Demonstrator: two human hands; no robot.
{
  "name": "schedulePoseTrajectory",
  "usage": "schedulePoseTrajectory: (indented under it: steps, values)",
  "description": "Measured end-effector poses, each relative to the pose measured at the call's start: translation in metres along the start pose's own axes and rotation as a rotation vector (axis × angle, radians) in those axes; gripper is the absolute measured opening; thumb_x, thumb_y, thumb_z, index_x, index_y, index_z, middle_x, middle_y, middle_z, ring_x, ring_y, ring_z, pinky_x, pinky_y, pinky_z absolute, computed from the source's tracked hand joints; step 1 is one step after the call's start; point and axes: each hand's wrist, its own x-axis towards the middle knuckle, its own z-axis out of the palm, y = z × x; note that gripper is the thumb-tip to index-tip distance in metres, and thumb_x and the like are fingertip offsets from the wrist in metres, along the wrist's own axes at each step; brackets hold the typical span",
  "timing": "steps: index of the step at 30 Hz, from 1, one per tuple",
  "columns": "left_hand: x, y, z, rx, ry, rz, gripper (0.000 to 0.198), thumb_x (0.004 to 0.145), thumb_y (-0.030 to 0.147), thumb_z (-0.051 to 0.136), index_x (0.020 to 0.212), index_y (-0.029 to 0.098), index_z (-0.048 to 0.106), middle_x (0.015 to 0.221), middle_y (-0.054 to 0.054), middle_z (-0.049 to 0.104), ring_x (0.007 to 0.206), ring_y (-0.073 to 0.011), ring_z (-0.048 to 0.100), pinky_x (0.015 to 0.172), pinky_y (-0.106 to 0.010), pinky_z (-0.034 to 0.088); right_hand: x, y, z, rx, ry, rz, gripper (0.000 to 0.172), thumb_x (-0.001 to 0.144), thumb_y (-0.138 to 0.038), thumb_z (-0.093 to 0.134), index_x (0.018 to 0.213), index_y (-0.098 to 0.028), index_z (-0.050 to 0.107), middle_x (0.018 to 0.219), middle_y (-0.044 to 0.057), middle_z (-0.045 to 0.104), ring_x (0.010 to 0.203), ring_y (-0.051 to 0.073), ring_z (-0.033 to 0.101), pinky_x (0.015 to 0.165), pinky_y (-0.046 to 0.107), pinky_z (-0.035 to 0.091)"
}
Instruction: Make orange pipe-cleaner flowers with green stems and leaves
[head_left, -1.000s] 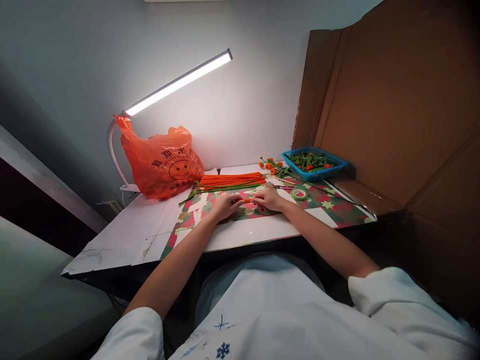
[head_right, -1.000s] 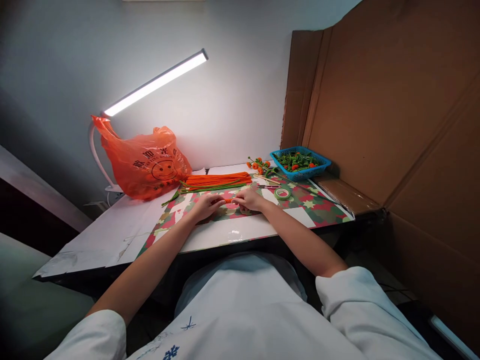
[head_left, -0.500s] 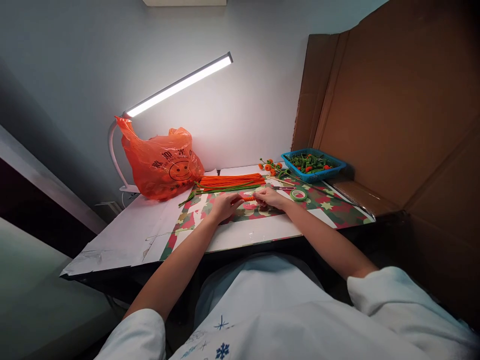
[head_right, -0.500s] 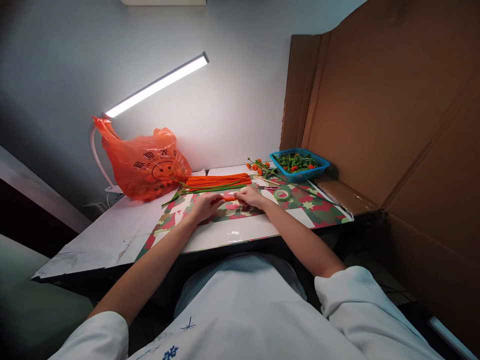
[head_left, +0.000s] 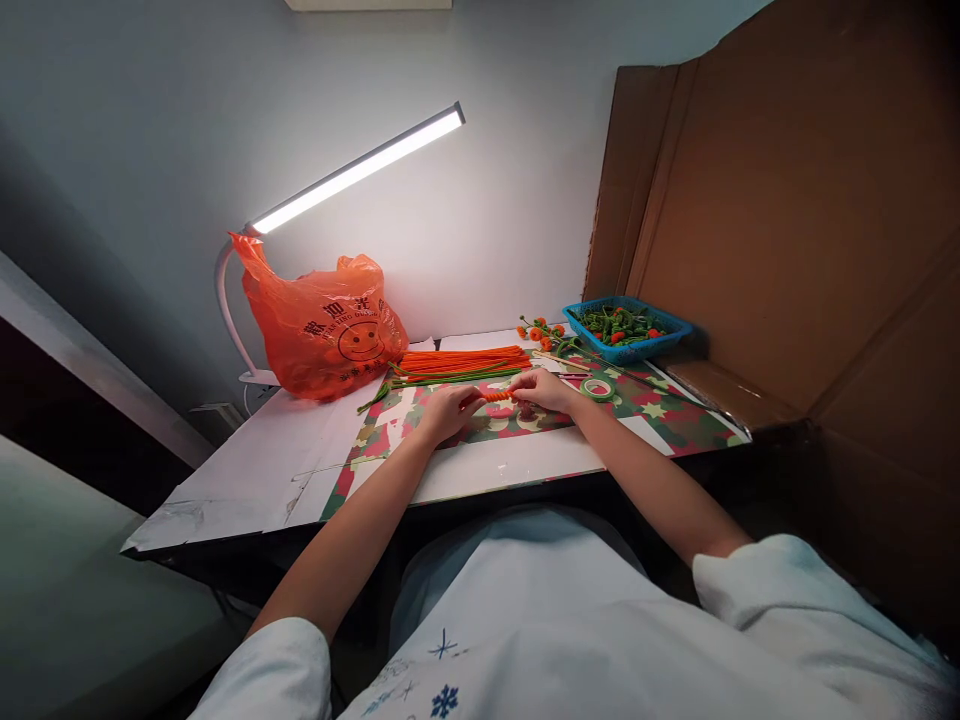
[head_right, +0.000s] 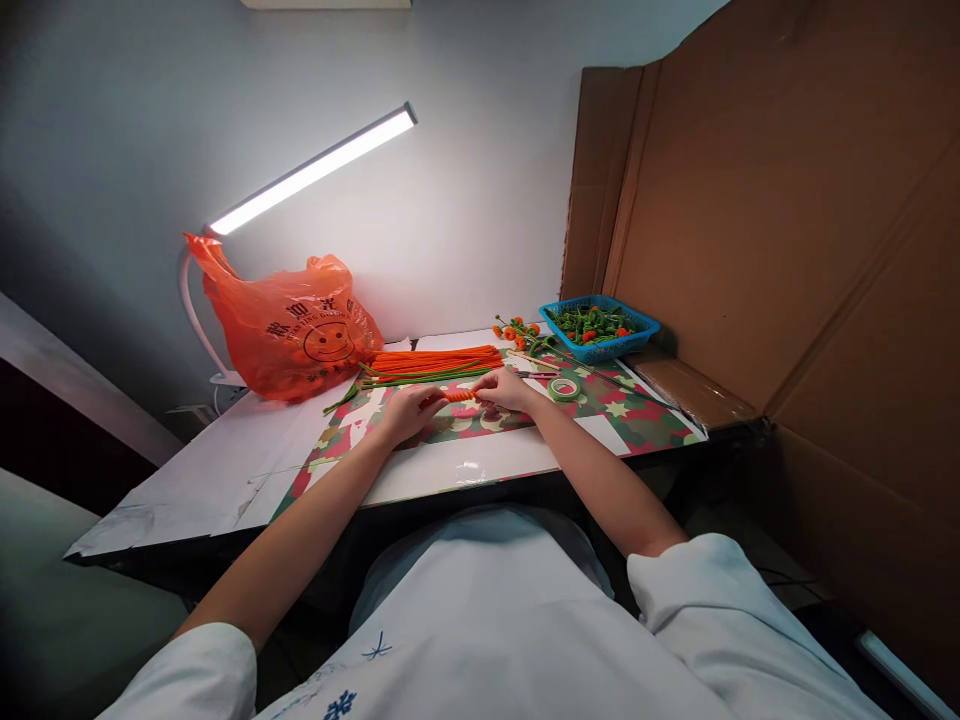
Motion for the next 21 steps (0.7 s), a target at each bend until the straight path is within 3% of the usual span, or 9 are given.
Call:
schedulePoseTrajectory:
  steps: [5, 9, 12, 15, 18, 21]
  values:
    - [0.000, -0.002, -0.001, -0.004, -0.006, -0.025, 0.028, 0.088, 0.042, 0.052, 0.079, 0.019, 0.066, 0.064, -0.001, 0.060, 0.056, -0.0129, 0.049, 0.054, -0.025, 0.032, -0.002, 0.001, 0.001, -0.013, 0.012, -0.056, 0.014, 0.072, -0.018, 0.065, 0.084, -0.012, 0.069, 0.062, 0.000, 0.066, 0.052, 0.009, 0.058, 0.050, 0.019, 0.047]
    - [0.001, 0.000, -0.002, 0.010, 0.012, -0.024, 0.027, 0.089, 0.041, 0.052, 0.081, 0.019, 0.066, 0.067, -0.001, 0.063, 0.058, -0.0129, 0.051, 0.056, -0.024, 0.033, 0.005, 0.003, -0.003, 0.063, 0.037, -0.011, 0.010, 0.075, -0.015, 0.066, 0.084, -0.012, 0.069, 0.068, 0.002, 0.068, 0.059, 0.011, 0.063, 0.055, 0.018, 0.050]
    - [0.001, 0.003, -0.003, 0.023, 0.044, 0.002, 0.028, 0.090, 0.042, 0.051, 0.084, 0.020, 0.067, 0.073, -0.002, 0.066, 0.062, -0.0135, 0.054, 0.059, -0.025, 0.035, 0.011, 0.003, -0.007, 0.250, 0.028, 0.164, 0.015, 0.086, -0.025, 0.057, 0.082, -0.013, 0.064, 0.069, 0.006, 0.070, 0.060, 0.014, 0.067, 0.055, 0.021, 0.053]
    - [0.000, 0.006, -0.005, 0.055, 0.071, 0.052, 0.028, 0.092, 0.042, 0.049, 0.088, 0.021, 0.067, 0.082, -0.003, 0.069, 0.068, -0.0140, 0.058, 0.062, -0.024, 0.037, 0.014, 0.004, -0.012, 0.351, -0.054, 0.400, 0.040, 0.095, -0.044, 0.041, 0.080, -0.013, 0.060, 0.063, 0.010, 0.069, 0.051, 0.016, 0.066, 0.046, 0.023, 0.052]
    - [0.000, 0.008, -0.004, 0.092, 0.068, 0.124, 0.026, 0.093, 0.041, 0.049, 0.092, 0.022, 0.067, 0.086, -0.003, 0.069, 0.072, -0.0141, 0.060, 0.064, -0.024, 0.038, 0.013, 0.005, -0.016, 0.379, -0.190, 0.565, 0.060, 0.094, -0.059, 0.029, 0.076, -0.011, 0.059, 0.059, 0.013, 0.067, 0.042, 0.014, 0.060, 0.038, 0.021, 0.048]
    - [0.000, 0.008, -0.003, 0.155, 0.088, 0.199, 0.026, 0.094, 0.040, 0.047, 0.094, 0.022, 0.067, 0.084, -0.003, 0.068, 0.073, -0.0143, 0.061, 0.063, -0.024, 0.039, 0.013, 0.007, -0.018, 0.434, -0.232, 0.654, 0.057, 0.095, -0.058, 0.030, 0.074, -0.012, 0.055, 0.056, 0.011, 0.065, 0.037, 0.010, 0.054, 0.033, 0.016, 0.042]
